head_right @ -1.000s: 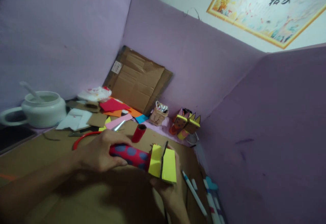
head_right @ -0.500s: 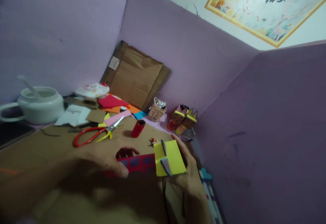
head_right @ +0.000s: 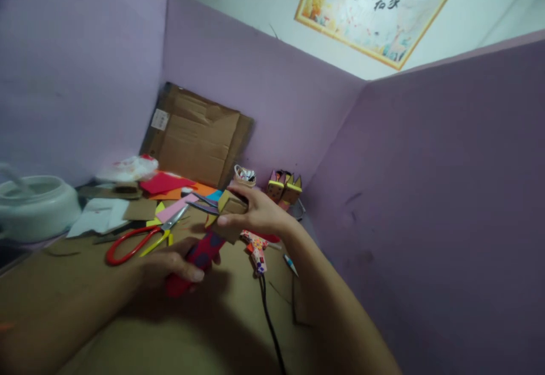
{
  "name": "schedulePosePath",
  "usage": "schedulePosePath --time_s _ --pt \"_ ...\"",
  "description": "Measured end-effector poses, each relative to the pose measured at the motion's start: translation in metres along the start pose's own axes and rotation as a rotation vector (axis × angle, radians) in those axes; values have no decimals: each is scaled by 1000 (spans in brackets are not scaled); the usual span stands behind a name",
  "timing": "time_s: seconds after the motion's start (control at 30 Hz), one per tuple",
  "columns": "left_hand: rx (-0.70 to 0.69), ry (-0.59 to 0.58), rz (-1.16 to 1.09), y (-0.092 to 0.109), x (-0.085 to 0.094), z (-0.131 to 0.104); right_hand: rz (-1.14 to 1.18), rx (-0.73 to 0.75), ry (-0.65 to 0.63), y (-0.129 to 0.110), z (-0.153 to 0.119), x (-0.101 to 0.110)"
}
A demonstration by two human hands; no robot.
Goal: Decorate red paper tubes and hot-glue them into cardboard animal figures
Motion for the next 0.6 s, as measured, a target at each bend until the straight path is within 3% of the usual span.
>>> schedulePosePath --time_s 0.23,0.43,0.6 --pt "-83 147 91 -2 -6 -1 -2 61 21 -1 5 -12" --pt "-80 127 188 0 -8 -1 -18 106 40 -4 -2 -19" --pt "-128 36 334 19 5 -11 134 77 123 -1 -17 -11"
Point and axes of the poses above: each hand's wrist, its own z-axis towards the middle knuckle, its own x-axis out of the back of the hand, y = z × x, the point moved 1 cm from there along z, towards the middle knuckle, and after that the axes turned 13 degrees about -y, right-handed, at the moved point
